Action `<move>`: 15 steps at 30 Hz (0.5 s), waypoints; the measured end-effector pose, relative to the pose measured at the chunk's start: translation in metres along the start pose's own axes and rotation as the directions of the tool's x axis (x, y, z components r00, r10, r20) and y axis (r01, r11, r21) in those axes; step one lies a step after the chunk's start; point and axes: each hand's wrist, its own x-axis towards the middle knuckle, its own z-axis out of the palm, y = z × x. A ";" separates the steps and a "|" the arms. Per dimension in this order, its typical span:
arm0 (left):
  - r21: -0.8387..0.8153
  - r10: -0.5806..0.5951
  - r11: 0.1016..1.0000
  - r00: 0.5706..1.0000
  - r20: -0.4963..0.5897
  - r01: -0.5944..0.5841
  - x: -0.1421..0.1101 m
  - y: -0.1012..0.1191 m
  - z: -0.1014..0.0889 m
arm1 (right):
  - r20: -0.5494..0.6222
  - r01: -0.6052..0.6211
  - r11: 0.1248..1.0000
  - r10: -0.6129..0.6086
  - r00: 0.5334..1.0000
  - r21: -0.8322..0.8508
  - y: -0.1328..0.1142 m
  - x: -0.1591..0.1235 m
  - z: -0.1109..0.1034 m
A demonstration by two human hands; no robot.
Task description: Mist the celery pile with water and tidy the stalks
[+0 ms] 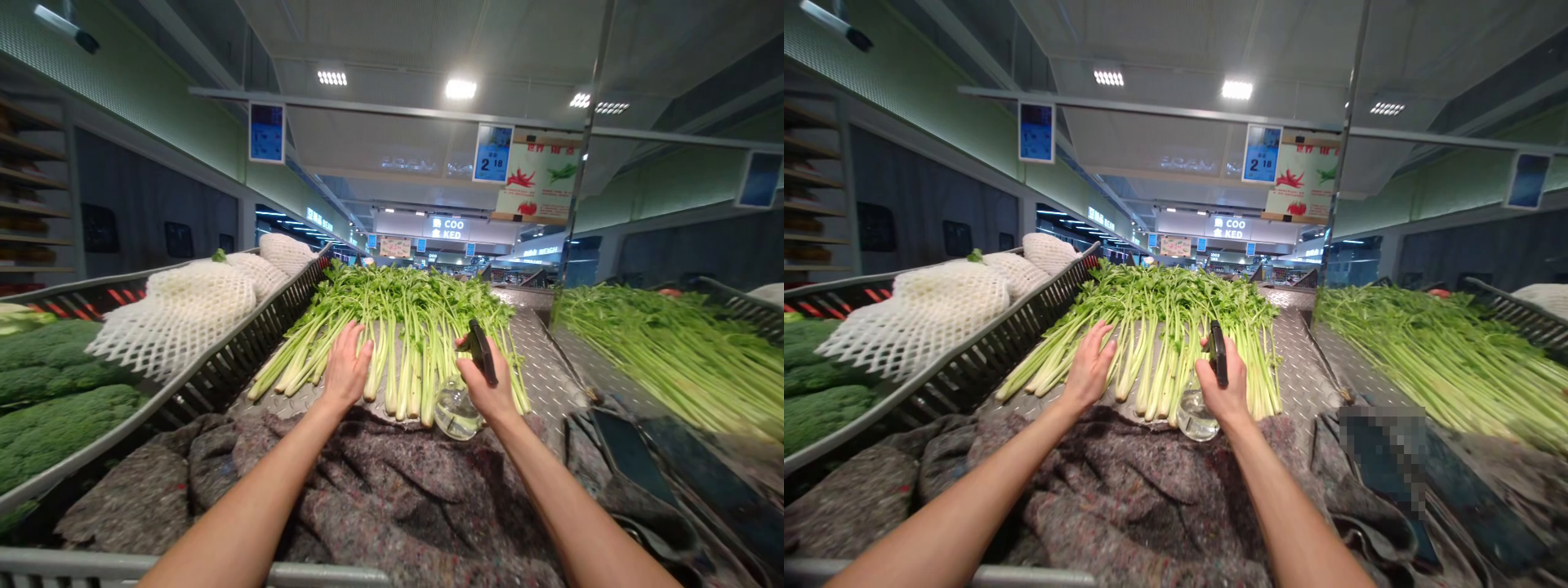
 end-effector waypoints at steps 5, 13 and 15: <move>-0.012 -0.001 1.000 1.000 -0.005 0.000 0.000 0.001 0.000 | 0.009 -0.009 1.000 0.009 1.000 -0.007 0.000 0.000 0.000; -0.025 0.007 1.000 1.000 -0.010 -0.007 -0.001 0.001 -0.001 | 0.011 0.002 1.000 -0.002 1.000 -0.001 -0.001 0.000 0.000; -0.019 0.005 1.000 1.000 -0.003 -0.005 -0.001 0.001 -0.001 | 0.005 0.007 1.000 -0.007 1.000 0.011 -0.001 0.001 -0.001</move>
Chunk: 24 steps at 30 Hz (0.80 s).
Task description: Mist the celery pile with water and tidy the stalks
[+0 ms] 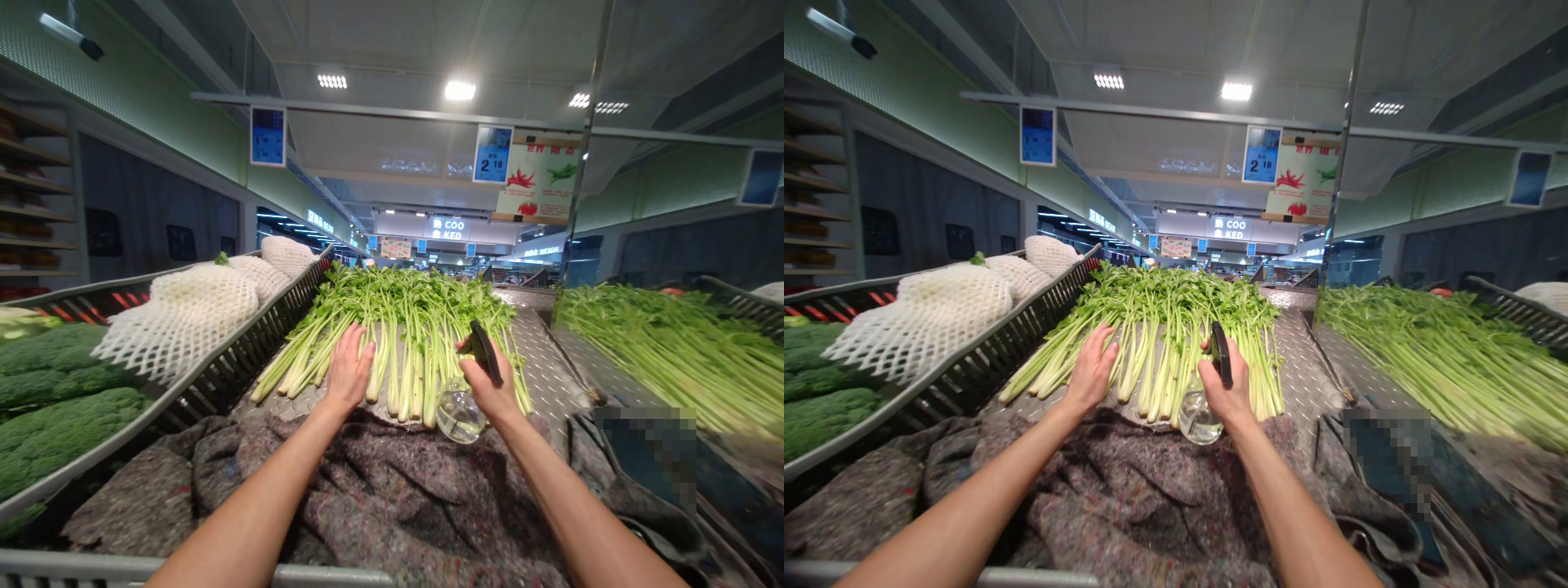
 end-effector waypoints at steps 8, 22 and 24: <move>0.010 -0.004 1.000 1.000 0.008 0.004 0.001 0.001 0.000 | 0.001 0.058 0.998 -0.058 0.998 0.020 -0.005 -0.003 0.001; -0.005 0.005 1.000 1.000 -0.021 -0.005 0.001 0.003 0.000 | 0.043 0.050 0.999 -0.049 0.998 -0.017 -0.002 -0.010 0.009; -0.009 0.007 1.000 1.000 -0.025 -0.007 0.001 0.003 0.000 | 0.070 0.052 0.999 -0.052 0.996 -0.002 -0.006 -0.011 0.010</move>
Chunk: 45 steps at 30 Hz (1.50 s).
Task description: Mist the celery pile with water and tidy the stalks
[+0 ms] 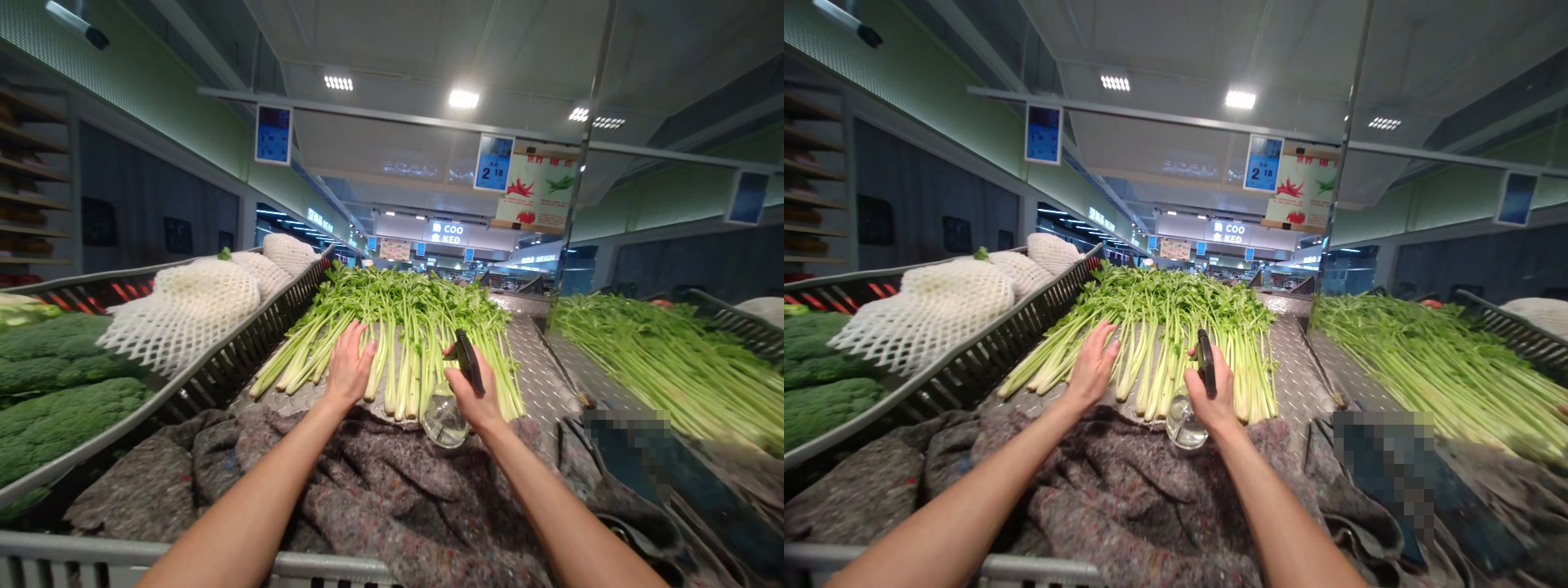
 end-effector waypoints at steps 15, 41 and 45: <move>-0.067 -0.035 0.997 0.989 -0.145 0.026 0.006 -0.006 -0.006 | -0.082 -0.089 0.996 0.086 0.993 -0.032 -0.014 0.027 0.008; -0.078 -0.051 0.996 0.992 -0.115 0.043 0.002 0.002 -0.007 | -0.029 0.048 0.999 -0.047 0.998 0.019 -0.029 0.008 0.051; -0.065 -0.029 0.998 0.993 -0.112 0.022 0.001 -0.001 -0.004 | 0.000 0.057 0.996 -0.057 0.998 0.073 -0.031 0.008 0.051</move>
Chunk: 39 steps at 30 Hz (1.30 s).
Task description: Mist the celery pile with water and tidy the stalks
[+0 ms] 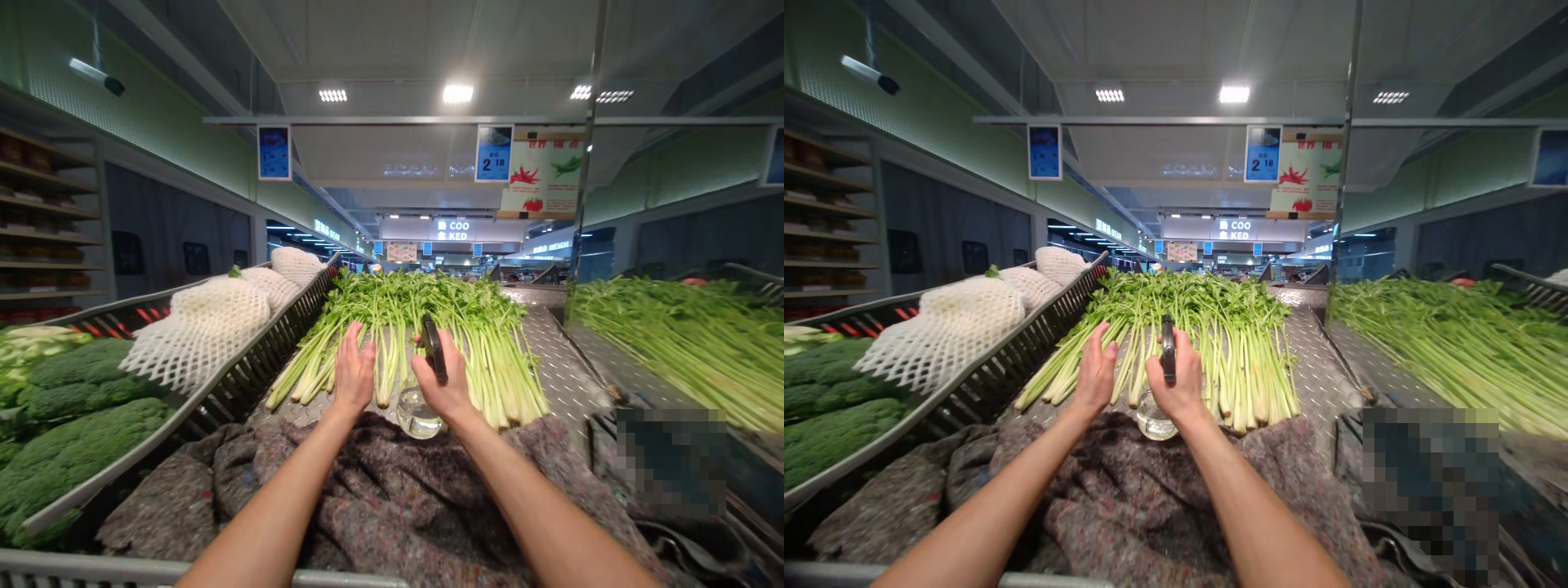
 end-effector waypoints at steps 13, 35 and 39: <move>-0.021 0.007 1.000 1.000 -0.019 -0.008 0.001 0.000 -0.001 | 0.108 0.078 0.995 -0.085 0.990 0.066 -0.003 -0.006 0.008; 0.003 0.045 0.999 0.999 -0.003 -0.045 -0.001 -0.002 0.002 | -0.105 -0.031 0.999 0.031 0.994 0.010 0.000 0.010 -0.010; 0.013 0.049 0.999 0.999 0.000 -0.049 -0.001 -0.002 0.003 | -0.148 -0.048 0.999 0.045 0.988 -0.018 0.003 0.011 -0.011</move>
